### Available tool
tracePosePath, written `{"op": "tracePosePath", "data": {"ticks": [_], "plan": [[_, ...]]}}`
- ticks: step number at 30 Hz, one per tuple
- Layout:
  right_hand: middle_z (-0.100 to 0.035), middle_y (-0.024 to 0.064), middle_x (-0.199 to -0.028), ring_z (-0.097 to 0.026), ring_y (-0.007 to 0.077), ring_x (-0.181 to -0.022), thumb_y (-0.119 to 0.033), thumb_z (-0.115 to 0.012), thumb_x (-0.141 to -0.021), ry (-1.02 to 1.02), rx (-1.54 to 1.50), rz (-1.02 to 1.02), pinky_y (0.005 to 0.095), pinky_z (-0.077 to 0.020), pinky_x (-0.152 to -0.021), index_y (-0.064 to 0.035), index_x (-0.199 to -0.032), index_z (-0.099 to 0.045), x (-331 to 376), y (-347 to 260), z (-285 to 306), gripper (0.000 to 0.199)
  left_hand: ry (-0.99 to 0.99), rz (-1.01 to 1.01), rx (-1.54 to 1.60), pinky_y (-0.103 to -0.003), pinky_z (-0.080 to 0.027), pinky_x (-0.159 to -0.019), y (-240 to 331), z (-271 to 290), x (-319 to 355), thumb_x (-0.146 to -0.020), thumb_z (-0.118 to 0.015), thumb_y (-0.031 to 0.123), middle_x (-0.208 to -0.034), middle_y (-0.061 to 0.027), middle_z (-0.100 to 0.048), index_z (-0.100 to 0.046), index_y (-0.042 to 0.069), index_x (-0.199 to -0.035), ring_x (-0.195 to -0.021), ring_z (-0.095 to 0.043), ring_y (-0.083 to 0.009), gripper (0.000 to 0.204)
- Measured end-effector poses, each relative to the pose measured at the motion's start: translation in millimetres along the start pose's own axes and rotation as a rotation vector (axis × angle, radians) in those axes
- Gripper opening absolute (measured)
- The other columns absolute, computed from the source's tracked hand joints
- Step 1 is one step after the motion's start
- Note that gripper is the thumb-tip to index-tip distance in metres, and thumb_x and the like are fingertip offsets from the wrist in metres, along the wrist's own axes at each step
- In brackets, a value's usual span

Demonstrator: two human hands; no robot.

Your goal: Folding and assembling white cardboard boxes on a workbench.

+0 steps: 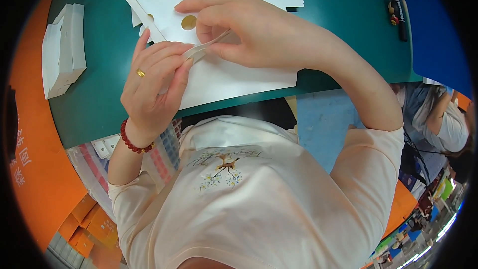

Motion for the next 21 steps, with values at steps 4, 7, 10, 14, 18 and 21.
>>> {"op": "tracePosePath", "data": {"ticks": [4, 7, 10, 14, 18, 21], "plan": [[-0.049, 0.0204, -0.147, -0.030, 0.0426, -0.148, -0.004, -0.073, -0.089, -0.134, -0.200, -0.067, 0.0476, -0.0354, -0.116, -0.0057, -0.090, -0.059, -7.7, -8.2, 6.1, 0.014, -0.047, 0.087, 0.020, -0.055, -0.042, -0.110, -0.9, 0.9, -2.2, -0.084, -0.073, -0.005, -0.097, -0.0082, -0.074, -0.068, 0.004, -0.094, -0.094, -0.071, -0.0245, 0.014], [-0.046, 0.0193, -0.152, -0.025, 0.0430, -0.151, -0.005, -0.073, -0.090, -0.160, -0.194, -0.070, 0.0474, -0.0343, -0.117, -0.0054, -0.090, -0.059, -6.3, -6.3, 6.3, 0.014, -0.077, 0.097, 0.025, -0.054, -0.042, -0.110, -0.3, 1.3, -5.4, -0.085, -0.073, -0.004, -0.096, -0.0082, -0.074, -0.069, 0.003, -0.094, -0.093, -0.071, -0.0241, 0.012], [-0.049, 0.0192, -0.149, -0.028, 0.0428, -0.150, -0.006, -0.074, -0.090, -0.149, -0.206, -0.076, 0.0482, -0.0341, -0.117, -0.0049, -0.090, -0.060, -6.2, -5.4, 6.7, 0.013, -0.071, 0.081, 0.014, -0.054, -0.043, -0.108, -1.9, -0.7, -2.8, -0.085, -0.073, -0.002, -0.094, -0.0066, -0.073, -0.067, 0.004, -0.092, -0.092, -0.070, -0.0233, 0.011], [-0.051, 0.0187, -0.147, -0.029, 0.0429, -0.149, -0.007, -0.074, -0.090, -0.143, -0.260, -0.048, 0.0496, -0.0339, -0.117, -0.0045, -0.091, -0.061, -5.9, -5.6, 7.9, 0.013, -0.016, 0.079, -0.021, -0.054, -0.045, -0.106, -2.8, -2.2, 1.6, -0.084, -0.074, 0.000, -0.092, -0.0045, -0.071, -0.065, 0.005, -0.092, -0.090, -0.068, -0.0234, 0.013], [-0.054, 0.0177, -0.142, -0.031, 0.0425, -0.148, -0.006, -0.072, -0.092, -0.084, -0.238, -0.053, 0.0504, -0.0320, -0.118, -0.0044, -0.090, -0.062, -3.7, -6.4, 4.7, 0.010, -0.013, 0.064, -0.053, -0.054, -0.044, -0.108, -0.2, -4.2, 1.6, -0.086, -0.072, -0.005, -0.096, -0.0071, -0.073, -0.066, 0.004, -0.096, -0.094, -0.069, -0.0240, 0.015], [-0.055, 0.0174, -0.139, -0.032, 0.0419, -0.147, -0.006, -0.071, -0.092, -0.060, -0.227, -0.052, 0.0503, -0.0312, -0.119, -0.0044, -0.090, -0.061, -2.8, -5.3, 4.0, 0.010, -0.008, 0.058, -0.063, -0.055, -0.045, -0.107, 1.0, -4.5, 0.8, -0.086, -0.072, -0.005, -0.096, -0.0065, -0.073, -0.066, 0.004, -0.097, -0.095, -0.069, -0.0245, 0.016]]}}
Point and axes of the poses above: each hand's wrist, its own x-axis away from the middle knuckle, its own z-axis out of the back of the hand, y = z × x, the point moved 7 cm from there along -x, towards the middle knuckle
